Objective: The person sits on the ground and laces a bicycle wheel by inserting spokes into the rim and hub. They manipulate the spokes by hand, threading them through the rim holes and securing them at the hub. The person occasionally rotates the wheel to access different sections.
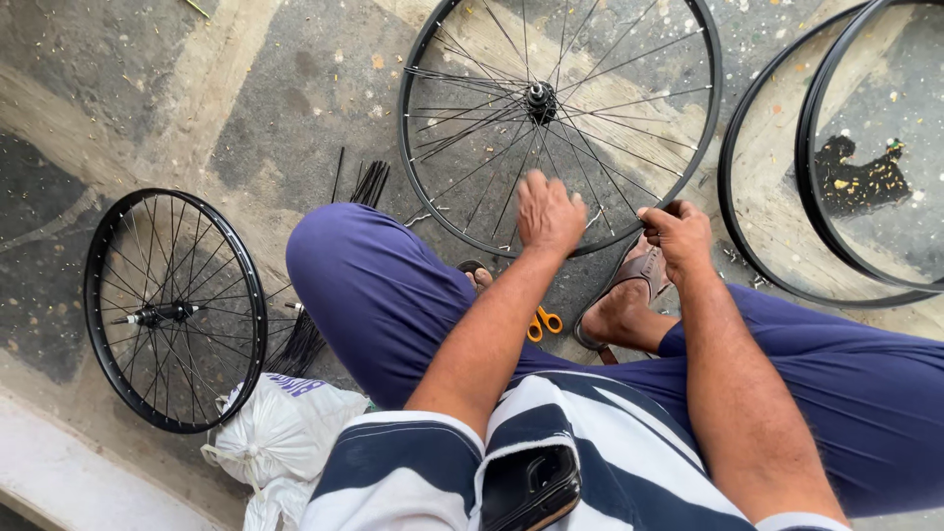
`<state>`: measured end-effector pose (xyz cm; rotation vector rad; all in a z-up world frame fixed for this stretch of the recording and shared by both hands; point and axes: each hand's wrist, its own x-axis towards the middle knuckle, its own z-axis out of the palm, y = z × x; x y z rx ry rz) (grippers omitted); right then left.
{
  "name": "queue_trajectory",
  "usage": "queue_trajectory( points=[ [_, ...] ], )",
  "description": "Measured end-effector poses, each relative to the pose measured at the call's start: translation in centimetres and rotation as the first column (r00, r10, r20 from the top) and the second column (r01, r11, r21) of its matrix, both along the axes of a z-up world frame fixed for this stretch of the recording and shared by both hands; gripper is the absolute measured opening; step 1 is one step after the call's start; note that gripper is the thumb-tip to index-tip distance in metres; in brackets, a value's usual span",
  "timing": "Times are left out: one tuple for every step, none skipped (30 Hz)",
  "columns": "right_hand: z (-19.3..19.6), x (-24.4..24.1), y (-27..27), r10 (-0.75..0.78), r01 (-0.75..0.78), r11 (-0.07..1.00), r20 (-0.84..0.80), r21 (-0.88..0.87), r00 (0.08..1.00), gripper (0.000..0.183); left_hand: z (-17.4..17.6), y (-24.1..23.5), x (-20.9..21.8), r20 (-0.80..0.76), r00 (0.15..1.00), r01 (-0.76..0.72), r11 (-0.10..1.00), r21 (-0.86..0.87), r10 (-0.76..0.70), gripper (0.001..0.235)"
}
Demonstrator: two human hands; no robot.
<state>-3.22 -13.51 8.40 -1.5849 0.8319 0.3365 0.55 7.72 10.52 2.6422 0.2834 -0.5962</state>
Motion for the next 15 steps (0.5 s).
queue_trajectory(
  points=[
    [0.3, -0.1, 0.0, 0.007, -0.007, 1.000, -0.008, -0.013, 1.000, 0.025, -0.2, -0.6, -1.2, -0.064, 0.996, -0.072, 0.987, -0.143, 0.063, 0.038],
    [0.7, 0.0, 0.1, -0.002, 0.002, 1.000, -0.016, -0.004, 1.000, 0.025, -0.7, -0.9, -1.9, -0.044, 0.999, -0.034, 0.989, -0.141, 0.028, 0.039],
    [1.1, 0.2, 0.2, -0.010, 0.010, 1.000, -0.025, 0.006, 1.000, 0.024, -1.4, -0.8, -2.5, -0.025, 1.000, 0.004, 0.990, -0.138, -0.007, 0.039],
    [1.4, 0.1, 0.2, -0.014, 0.015, 1.000, -0.038, 0.014, 0.999, 0.025, -2.4, -0.8, -3.1, -0.010, 0.999, 0.037, 0.990, -0.136, -0.039, 0.040],
    [1.5, 0.2, 0.2, -0.006, 0.006, 1.000, -0.037, 0.016, 0.999, 0.024, -3.6, -0.6, -3.3, -0.079, 0.996, 0.025, 0.966, -0.258, -0.047, 0.041],
    [1.6, 0.2, 0.2, 0.001, 0.000, 1.000, -0.039, 0.017, 0.999, 0.023, -4.9, -0.3, -3.3, -0.149, 0.987, 0.005, 0.927, -0.376, -0.065, 0.042],
    [1.5, 0.3, 0.1, 0.007, -0.007, 1.000, -0.042, 0.018, 0.999, 0.022, -6.2, -0.1, -3.3, -0.214, 0.972, -0.025, 0.874, -0.486, -0.092, 0.043],
    [1.4, 0.4, -0.1, -0.005, 0.007, 0.999, -0.046, 0.051, 0.999, 0.023, -7.4, -0.1, -3.2, -0.238, 0.968, -0.074, 0.825, -0.560, -0.074, 0.039],
    [1.1, 0.6, -0.3, -0.017, 0.021, 0.996, -0.050, 0.083, 0.999, 0.023, -8.4, 0.1, -3.1, -0.264, 0.963, -0.125, 0.769, -0.627, -0.059, 0.036],
    [0.7, 0.7, -0.7, -0.024, 0.030, 0.993, -0.057, 0.113, 0.998, 0.023, -9.3, -0.1, -3.3, -0.294, 0.955, -0.181, 0.702, -0.688, -0.042, 0.034],
    [0.3, 0.9, -1.1, -0.038, 0.041, 0.984, -0.021, 0.176, 0.999, 0.023, -10.0, -0.6, -3.7, -0.342, 0.940, -0.247, 0.665, -0.705, -0.013, 0.033],
    [-0.1, 1.1, -1.5, -0.058, 0.052, 0.970, 0.016, 0.239, 0.998, 0.023, -10.5, -1.2, -3.8, -0.389, 0.921, -0.309, 0.627, -0.716, 0.010, 0.032],
    [-0.6, 1.2, -1.8, -0.080, 0.061, 0.951, 0.052, 0.302, 0.995, 0.023, -11.1, -2.0, -3.9, -0.436, 0.899, -0.369, 0.586, -0.722, 0.030, 0.032],
    [-1.1, 1.3, -2.0, -0.136, 0.121, 0.951, 0.034, 0.284, 0.990, 0.020, -11.5, -3.2, -4.2, -0.458, 0.884, -0.437, 0.512, -0.740, 0.093, 0.032],
    [-1.6, 1.3, -2.2, -0.191, 0.180, 0.948, 0.017, 0.263, 0.981, 0.018, -11.9, -4.7, -4.4, -0.482, 0.863, -0.497, 0.432, -0.752, 0.154, 0.033]
  ],
)
